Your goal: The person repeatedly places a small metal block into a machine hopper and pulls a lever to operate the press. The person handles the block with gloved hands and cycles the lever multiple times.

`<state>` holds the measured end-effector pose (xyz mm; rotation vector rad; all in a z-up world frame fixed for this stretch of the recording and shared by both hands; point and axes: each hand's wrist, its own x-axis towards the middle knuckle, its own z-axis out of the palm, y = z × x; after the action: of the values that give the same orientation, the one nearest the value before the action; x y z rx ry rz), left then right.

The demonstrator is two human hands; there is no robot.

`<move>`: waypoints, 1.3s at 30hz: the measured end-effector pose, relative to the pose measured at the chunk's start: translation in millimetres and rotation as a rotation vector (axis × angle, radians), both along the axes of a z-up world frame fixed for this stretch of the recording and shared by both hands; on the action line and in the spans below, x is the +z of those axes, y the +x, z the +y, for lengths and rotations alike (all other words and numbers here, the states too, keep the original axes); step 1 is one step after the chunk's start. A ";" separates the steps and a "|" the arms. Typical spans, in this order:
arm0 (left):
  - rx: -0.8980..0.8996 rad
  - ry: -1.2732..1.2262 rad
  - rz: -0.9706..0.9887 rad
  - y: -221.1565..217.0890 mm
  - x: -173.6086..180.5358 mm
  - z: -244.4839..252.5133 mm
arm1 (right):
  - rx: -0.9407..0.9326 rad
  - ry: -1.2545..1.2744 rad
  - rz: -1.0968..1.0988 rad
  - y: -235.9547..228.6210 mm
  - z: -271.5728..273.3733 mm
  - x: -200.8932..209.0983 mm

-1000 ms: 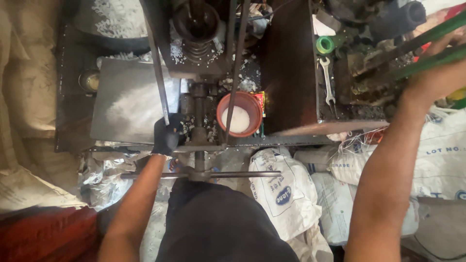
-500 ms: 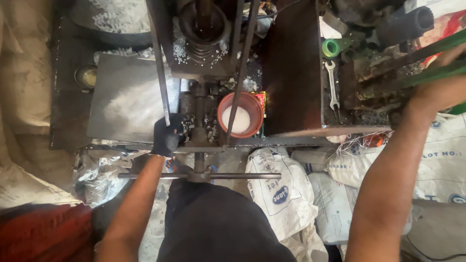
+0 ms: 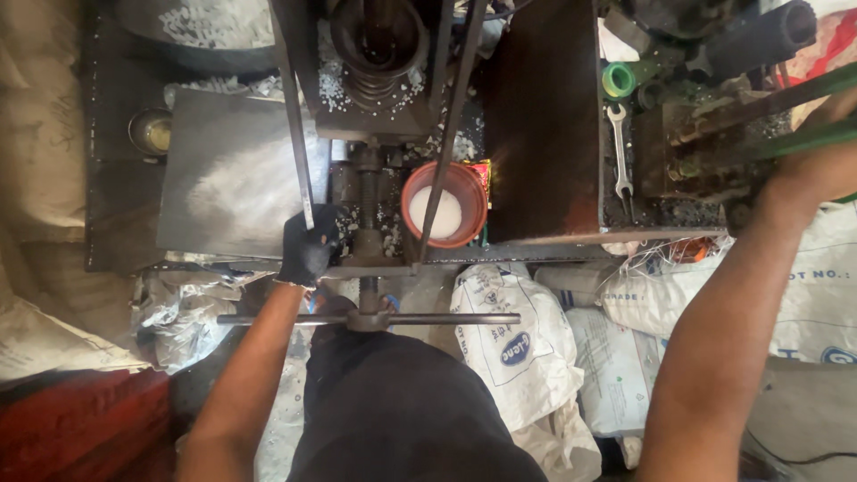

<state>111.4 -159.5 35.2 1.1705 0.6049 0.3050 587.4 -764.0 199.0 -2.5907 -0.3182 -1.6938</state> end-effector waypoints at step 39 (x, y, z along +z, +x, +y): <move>-0.032 0.410 0.143 -8.2 -24.5 3.8 | 0.108 0.227 0.014 -227.1 66.2 86.2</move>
<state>103.2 -155.7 10.6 1.6047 0.6659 0.3289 360.3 -697.7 285.2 -2.3775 -0.2452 -1.5755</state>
